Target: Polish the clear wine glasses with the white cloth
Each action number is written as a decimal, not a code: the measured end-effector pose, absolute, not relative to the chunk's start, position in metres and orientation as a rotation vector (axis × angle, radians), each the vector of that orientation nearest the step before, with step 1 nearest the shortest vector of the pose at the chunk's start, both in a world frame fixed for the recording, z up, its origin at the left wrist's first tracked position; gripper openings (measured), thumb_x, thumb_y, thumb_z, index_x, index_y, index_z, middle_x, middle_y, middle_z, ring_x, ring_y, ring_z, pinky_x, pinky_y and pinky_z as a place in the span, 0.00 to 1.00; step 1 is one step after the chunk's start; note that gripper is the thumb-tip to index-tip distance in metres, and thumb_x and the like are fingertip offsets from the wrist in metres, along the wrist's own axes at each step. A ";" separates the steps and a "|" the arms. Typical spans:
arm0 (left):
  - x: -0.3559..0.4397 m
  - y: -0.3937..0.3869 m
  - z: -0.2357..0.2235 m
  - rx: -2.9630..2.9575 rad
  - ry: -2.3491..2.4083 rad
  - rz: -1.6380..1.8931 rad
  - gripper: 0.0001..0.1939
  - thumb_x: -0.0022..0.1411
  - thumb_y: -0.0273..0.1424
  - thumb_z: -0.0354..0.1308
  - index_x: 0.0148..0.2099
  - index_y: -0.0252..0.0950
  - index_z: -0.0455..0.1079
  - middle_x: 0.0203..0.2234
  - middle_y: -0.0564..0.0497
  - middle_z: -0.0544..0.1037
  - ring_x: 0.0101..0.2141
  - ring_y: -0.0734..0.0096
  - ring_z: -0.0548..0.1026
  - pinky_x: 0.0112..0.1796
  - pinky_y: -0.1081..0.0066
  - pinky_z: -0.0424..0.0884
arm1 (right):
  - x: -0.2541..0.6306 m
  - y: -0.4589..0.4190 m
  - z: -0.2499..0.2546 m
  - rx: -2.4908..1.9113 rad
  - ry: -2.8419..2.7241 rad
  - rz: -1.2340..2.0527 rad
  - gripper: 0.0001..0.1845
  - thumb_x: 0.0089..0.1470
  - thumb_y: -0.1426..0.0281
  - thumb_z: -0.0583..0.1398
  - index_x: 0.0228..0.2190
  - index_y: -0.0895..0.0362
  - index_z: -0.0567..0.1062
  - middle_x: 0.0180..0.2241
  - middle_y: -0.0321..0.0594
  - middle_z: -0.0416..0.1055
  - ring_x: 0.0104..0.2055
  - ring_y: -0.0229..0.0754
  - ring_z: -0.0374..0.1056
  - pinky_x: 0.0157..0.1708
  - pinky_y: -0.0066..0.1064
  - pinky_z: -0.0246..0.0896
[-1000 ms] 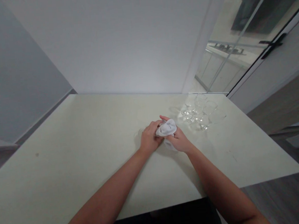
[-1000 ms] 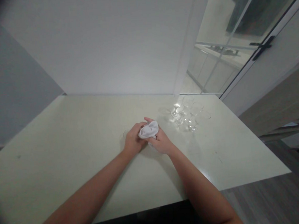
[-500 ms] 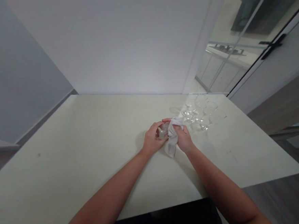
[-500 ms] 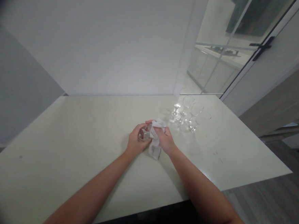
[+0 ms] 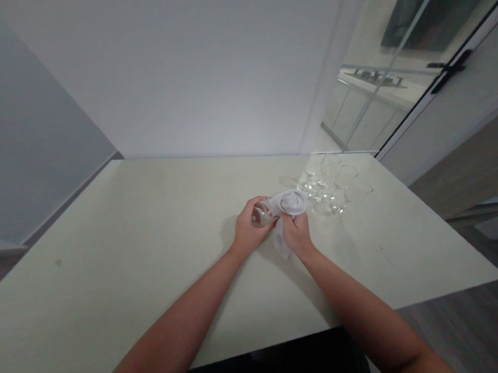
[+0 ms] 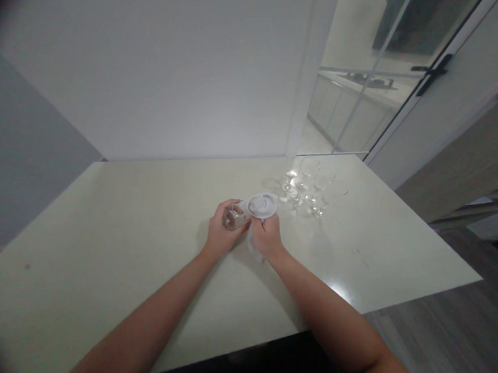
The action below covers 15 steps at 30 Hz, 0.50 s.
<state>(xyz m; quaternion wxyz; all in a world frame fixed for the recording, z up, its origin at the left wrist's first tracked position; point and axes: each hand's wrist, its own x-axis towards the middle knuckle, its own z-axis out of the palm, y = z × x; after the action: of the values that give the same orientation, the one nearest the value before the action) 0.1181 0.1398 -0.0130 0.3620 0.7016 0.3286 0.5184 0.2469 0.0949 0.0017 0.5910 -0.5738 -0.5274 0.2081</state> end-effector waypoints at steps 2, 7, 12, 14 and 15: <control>0.118 0.142 -0.012 1.690 0.847 1.369 0.29 0.51 0.37 0.68 0.53 0.38 0.62 0.32 0.54 0.72 0.25 0.79 0.68 0.25 0.79 0.64 | 0.251 0.098 -0.003 -1.426 -1.156 0.543 0.18 0.59 0.61 0.50 0.37 0.59 0.74 0.31 0.43 0.76 0.36 0.46 0.73 0.40 0.36 0.68; 0.115 0.150 -0.011 1.466 0.850 1.444 0.29 0.52 0.41 0.67 0.52 0.38 0.59 0.30 0.54 0.71 0.25 0.79 0.68 0.28 0.77 0.66 | 0.261 0.110 -0.012 -1.753 -1.433 0.510 0.17 0.60 0.62 0.51 0.40 0.58 0.74 0.38 0.48 0.77 0.41 0.49 0.73 0.41 0.36 0.66; 0.115 0.146 0.011 1.598 0.827 1.518 0.26 0.53 0.46 0.65 0.50 0.39 0.66 0.35 0.51 0.71 0.35 0.71 0.71 0.37 0.71 0.68 | 0.258 0.113 -0.011 -1.984 -1.713 0.357 0.17 0.58 0.65 0.52 0.44 0.59 0.73 0.43 0.53 0.75 0.46 0.54 0.72 0.44 0.39 0.64; 0.122 0.140 0.030 1.705 0.831 1.471 0.25 0.54 0.47 0.65 0.49 0.39 0.69 0.34 0.51 0.70 0.35 0.70 0.69 0.36 0.71 0.67 | 0.258 0.114 -0.012 -1.998 -1.727 0.390 0.18 0.59 0.64 0.51 0.44 0.60 0.73 0.43 0.53 0.75 0.45 0.55 0.72 0.43 0.40 0.64; 0.128 0.136 0.041 1.754 0.823 1.445 0.25 0.54 0.46 0.65 0.49 0.39 0.70 0.32 0.51 0.70 0.33 0.70 0.69 0.35 0.71 0.67 | 0.259 0.114 -0.013 -1.974 -1.743 0.419 0.19 0.59 0.63 0.51 0.45 0.59 0.73 0.43 0.53 0.75 0.46 0.55 0.71 0.44 0.40 0.64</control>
<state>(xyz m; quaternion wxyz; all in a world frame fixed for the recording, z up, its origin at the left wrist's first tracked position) 0.1284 0.1361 0.0406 0.3546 0.6786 0.3183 0.5589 0.2590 0.1144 -0.0133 0.2354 -0.7196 -0.6352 0.1528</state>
